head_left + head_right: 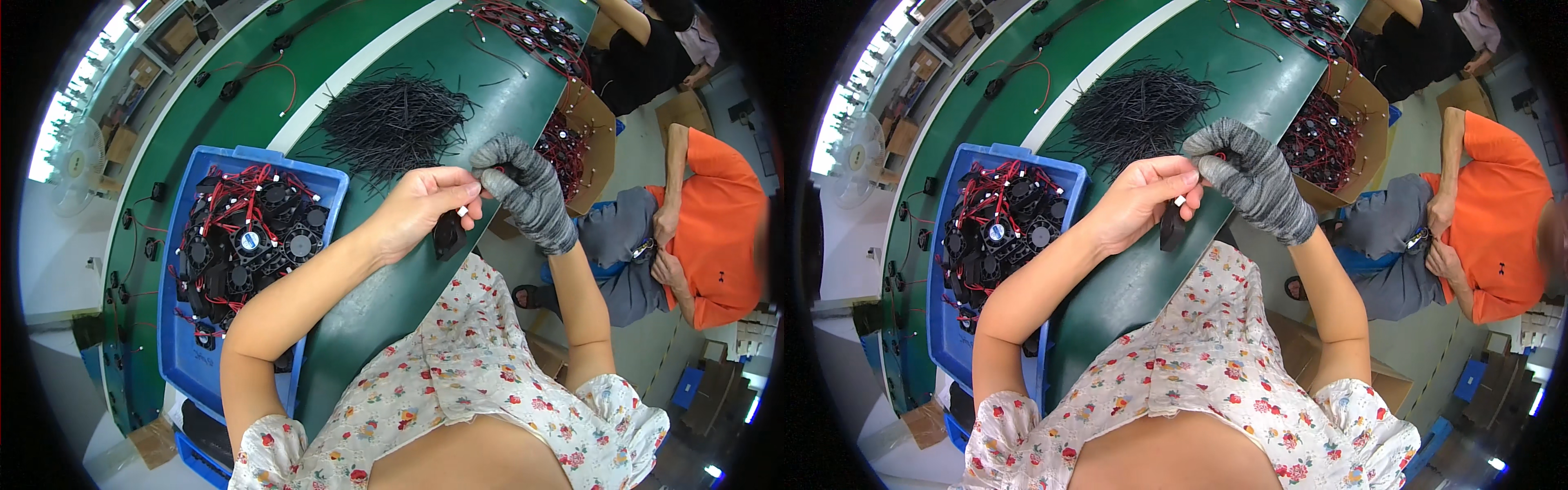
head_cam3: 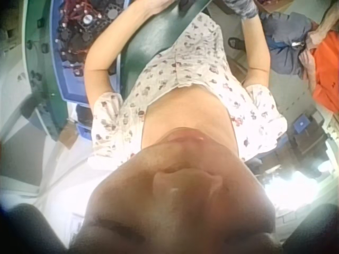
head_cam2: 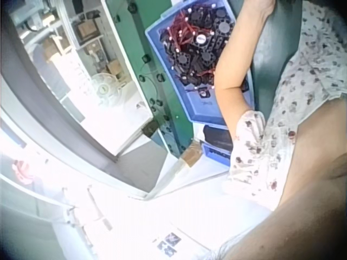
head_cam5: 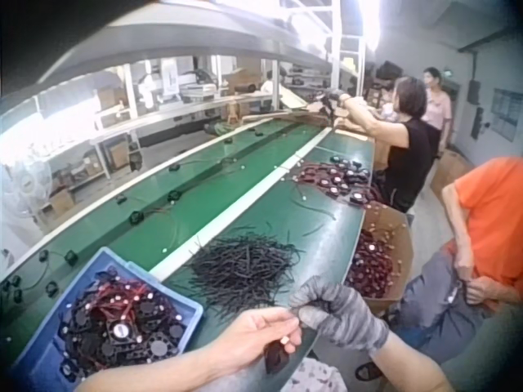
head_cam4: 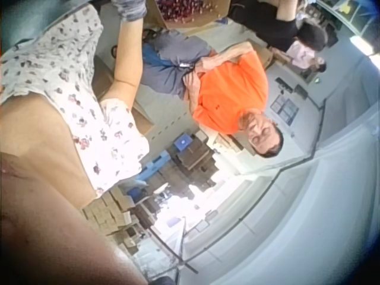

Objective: The person sits at a green assembly table and repeatedly picks up small black electronic components from a blue bin. They insert red and black wires into the components by hand, then place the finished units into a cardboard box. The process is repetitive and involves handling multiple small items one by one.

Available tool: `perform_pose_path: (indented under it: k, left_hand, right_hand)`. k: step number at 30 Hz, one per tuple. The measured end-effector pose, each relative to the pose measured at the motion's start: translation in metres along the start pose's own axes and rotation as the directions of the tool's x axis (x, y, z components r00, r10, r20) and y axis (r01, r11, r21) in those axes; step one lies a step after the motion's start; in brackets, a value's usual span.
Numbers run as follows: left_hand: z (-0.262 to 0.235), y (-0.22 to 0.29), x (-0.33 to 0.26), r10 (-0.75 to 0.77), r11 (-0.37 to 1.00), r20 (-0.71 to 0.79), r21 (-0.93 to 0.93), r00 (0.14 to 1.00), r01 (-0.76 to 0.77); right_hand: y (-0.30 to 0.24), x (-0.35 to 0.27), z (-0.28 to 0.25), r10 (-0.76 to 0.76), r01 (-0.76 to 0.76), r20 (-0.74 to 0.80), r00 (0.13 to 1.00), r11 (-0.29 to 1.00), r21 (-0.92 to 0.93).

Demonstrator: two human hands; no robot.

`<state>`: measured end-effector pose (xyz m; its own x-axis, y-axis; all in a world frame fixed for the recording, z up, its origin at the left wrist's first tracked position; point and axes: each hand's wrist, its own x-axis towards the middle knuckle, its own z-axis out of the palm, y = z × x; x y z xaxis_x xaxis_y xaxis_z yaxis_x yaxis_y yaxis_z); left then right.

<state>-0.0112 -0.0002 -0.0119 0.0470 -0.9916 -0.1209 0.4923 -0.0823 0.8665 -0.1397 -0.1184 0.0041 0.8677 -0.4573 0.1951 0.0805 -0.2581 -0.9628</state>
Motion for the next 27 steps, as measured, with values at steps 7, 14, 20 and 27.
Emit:
perform_pose_path:
  k: [7,14,20,27]
  left_hand:
    - [-0.001,0.003,0.002,-0.067,0.997,-0.063,-0.044,0.996,0.064]
    - [0.003,0.002,0.001,-0.101,0.995,-0.029,-0.002,0.994,0.101]
    - [0.002,-0.002,0.000,-0.022,0.980,-0.115,0.194,0.993,0.044]
    - [0.002,0.001,0.001,-0.087,0.994,-0.111,0.060,0.990,0.094]
  right_hand:
    - [0.014,0.004,-0.005,0.013,-0.009,-0.065,0.998,0.998,0.065]
    - [0.021,0.006,0.001,0.043,-0.059,-0.085,0.995,0.980,-0.188]
    - [0.025,0.008,0.003,0.213,-0.207,0.010,0.977,0.959,-0.195]
    - [0.027,0.009,-0.005,0.020,-0.002,0.064,0.998,0.965,-0.261]
